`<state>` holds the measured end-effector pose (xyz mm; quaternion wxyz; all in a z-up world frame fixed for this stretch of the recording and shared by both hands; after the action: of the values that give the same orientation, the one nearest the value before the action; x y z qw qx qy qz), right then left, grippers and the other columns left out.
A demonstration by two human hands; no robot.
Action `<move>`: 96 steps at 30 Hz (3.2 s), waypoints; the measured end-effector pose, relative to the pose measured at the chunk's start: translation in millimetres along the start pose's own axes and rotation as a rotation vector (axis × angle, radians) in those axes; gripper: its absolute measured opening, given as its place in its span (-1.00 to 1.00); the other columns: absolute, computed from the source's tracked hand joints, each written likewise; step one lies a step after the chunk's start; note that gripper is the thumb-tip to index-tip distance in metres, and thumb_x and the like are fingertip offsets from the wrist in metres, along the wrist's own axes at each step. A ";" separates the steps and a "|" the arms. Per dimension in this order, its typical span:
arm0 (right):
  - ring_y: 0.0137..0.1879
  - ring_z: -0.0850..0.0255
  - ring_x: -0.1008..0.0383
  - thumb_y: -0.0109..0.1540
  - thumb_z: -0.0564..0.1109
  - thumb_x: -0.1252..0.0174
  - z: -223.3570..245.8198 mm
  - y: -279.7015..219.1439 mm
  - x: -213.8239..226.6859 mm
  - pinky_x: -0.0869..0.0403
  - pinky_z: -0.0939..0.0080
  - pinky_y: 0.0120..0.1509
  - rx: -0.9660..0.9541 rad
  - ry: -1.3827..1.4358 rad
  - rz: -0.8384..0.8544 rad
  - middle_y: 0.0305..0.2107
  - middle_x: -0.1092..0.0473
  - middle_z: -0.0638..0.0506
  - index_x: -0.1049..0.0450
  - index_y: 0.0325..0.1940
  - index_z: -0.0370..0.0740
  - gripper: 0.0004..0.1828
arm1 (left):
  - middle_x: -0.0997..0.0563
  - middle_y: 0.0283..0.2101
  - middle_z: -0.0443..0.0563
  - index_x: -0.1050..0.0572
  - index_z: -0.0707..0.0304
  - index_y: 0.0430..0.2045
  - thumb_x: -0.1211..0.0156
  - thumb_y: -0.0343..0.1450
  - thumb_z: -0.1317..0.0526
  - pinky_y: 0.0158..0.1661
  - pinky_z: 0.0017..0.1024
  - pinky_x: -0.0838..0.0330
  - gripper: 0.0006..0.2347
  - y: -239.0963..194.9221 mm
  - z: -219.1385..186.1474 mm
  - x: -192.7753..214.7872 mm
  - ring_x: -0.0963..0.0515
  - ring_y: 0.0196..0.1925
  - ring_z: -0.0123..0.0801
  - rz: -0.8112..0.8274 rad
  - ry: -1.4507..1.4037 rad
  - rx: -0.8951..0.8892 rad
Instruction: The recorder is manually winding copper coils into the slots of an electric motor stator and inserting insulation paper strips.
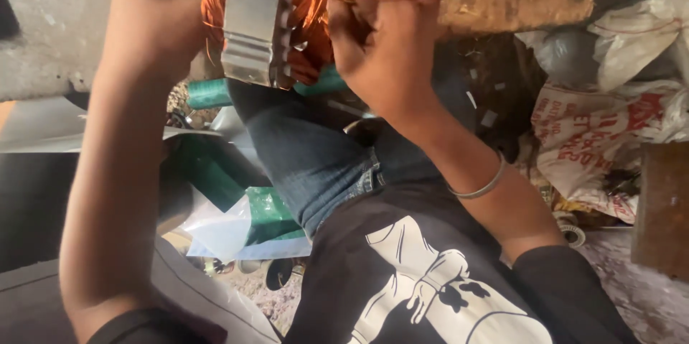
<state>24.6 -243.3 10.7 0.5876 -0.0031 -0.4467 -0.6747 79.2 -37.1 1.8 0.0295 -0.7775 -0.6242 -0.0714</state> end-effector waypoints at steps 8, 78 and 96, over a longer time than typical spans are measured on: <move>-0.58 0.10 -0.18 0.32 -0.10 -0.43 -18.6 -2.0 -8.1 -0.19 0.06 -0.33 -0.108 0.105 0.126 -0.71 -0.15 0.02 -0.21 -0.54 -0.31 -0.45 | -0.65 -0.26 -0.07 -0.57 0.40 -0.24 -0.46 0.41 0.27 -0.32 -0.48 -0.42 -0.80 -5.8 -1.7 1.6 -0.57 -0.31 -0.53 -0.061 0.210 0.157; -0.16 0.14 -0.62 0.18 -0.42 -0.31 22.2 -41.4 74.9 -0.58 0.27 -0.09 0.046 0.291 0.286 -0.24 -0.53 -0.10 -0.57 -0.16 -0.32 -0.82 | -0.68 -0.21 0.13 -0.63 0.53 -0.18 -0.35 0.37 0.54 -0.26 -0.53 -0.48 -0.83 -117.6 17.5 -134.8 -0.62 -0.25 -0.43 -0.217 -0.347 0.112; -0.23 0.02 -0.59 0.25 -0.26 -0.46 39.1 22.1 38.7 -0.52 0.15 -0.13 0.172 0.024 0.100 -0.29 -0.55 -0.13 -0.62 -0.16 -0.39 -0.84 | -0.61 -0.18 0.07 -0.51 0.45 0.04 -0.25 0.61 0.48 -0.31 -0.66 -0.41 -0.86 -125.5 -38.4 -12.5 -0.53 -0.31 -0.51 -0.938 0.090 -0.198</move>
<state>9.8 -248.2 68.0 0.6238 0.0330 -0.4952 -0.6038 -48.6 -26.8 32.5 -0.0532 -0.4071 -0.8959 -0.1698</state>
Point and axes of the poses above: each hand's wrist, its own y-axis towards the middle knuckle, its own x-axis out of the back of the hand, z = x × y, the point moved 9 cm from there along y, towards the middle knuckle
